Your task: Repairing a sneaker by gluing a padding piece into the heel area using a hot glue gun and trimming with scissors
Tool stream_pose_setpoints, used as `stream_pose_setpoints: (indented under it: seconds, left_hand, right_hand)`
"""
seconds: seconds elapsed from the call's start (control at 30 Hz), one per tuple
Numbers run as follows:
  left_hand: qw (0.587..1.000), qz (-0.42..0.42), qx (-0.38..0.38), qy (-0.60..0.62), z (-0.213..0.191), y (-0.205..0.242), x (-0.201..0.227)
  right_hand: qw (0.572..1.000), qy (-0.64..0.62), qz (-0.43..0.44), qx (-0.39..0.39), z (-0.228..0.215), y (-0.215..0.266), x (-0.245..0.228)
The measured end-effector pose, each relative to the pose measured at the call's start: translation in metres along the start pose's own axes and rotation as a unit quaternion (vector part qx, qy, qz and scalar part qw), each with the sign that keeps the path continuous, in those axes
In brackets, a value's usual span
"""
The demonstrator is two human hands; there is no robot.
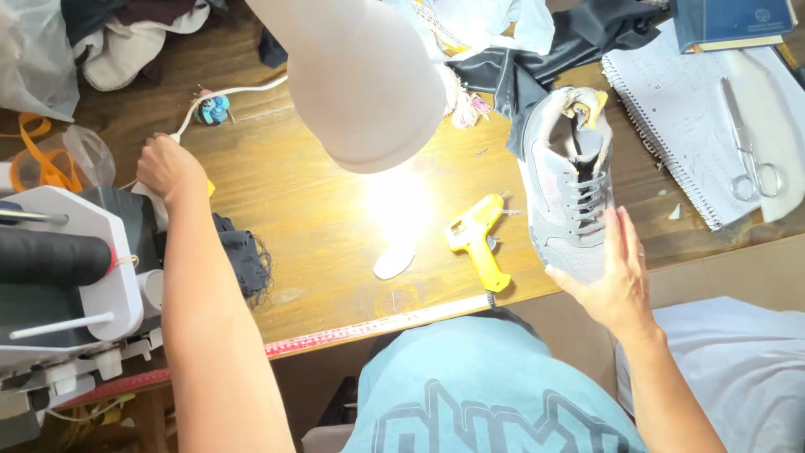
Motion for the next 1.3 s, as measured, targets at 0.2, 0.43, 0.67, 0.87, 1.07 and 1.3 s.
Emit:
stream_pose_setpoints:
  seconds: [0.2,0.43,0.67,0.87,1.07,1.3]
  left_hand:
    - [0.993,0.043,-0.091,0.067,-0.068,0.049,0.021]
    - [0.954,0.181,0.045,0.233,-0.199,0.233,0.061]
    - [0.893,0.185,-0.095,0.4,-0.203,0.362,0.09]
    - [0.879,0.173,-0.1,0.432,-0.191,0.372,0.1]
    - [0.867,0.179,-0.116,0.45,-0.173,0.366,0.1]
    - [0.852,0.178,-0.12,0.477,-0.169,0.355,0.1]
  right_hand:
    - [0.999,-0.002,-0.003,-0.037,-0.011,-0.005,-0.005]
    - [0.982,-0.089,-0.125,0.109,-0.035,0.014,-0.03]
    - [0.992,-0.107,-0.056,-0.035,0.035,0.017,-0.07]
    - [0.989,-0.037,-0.012,-0.144,0.076,-0.01,-0.097]
    - [0.987,-0.091,-0.008,-0.129,0.086,-0.002,-0.087]
    - [0.987,-0.158,-0.039,0.009,0.063,0.022,-0.072]
Point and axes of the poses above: each hand's wrist, its own y-axis away from the middle knuckle, its own z-axis out of the palm, x = y × z, the point moved 3 cm from there along -y, towards the middle knuckle, and after that the axes turned 3 degrees about -y, right-handed, at the moved point
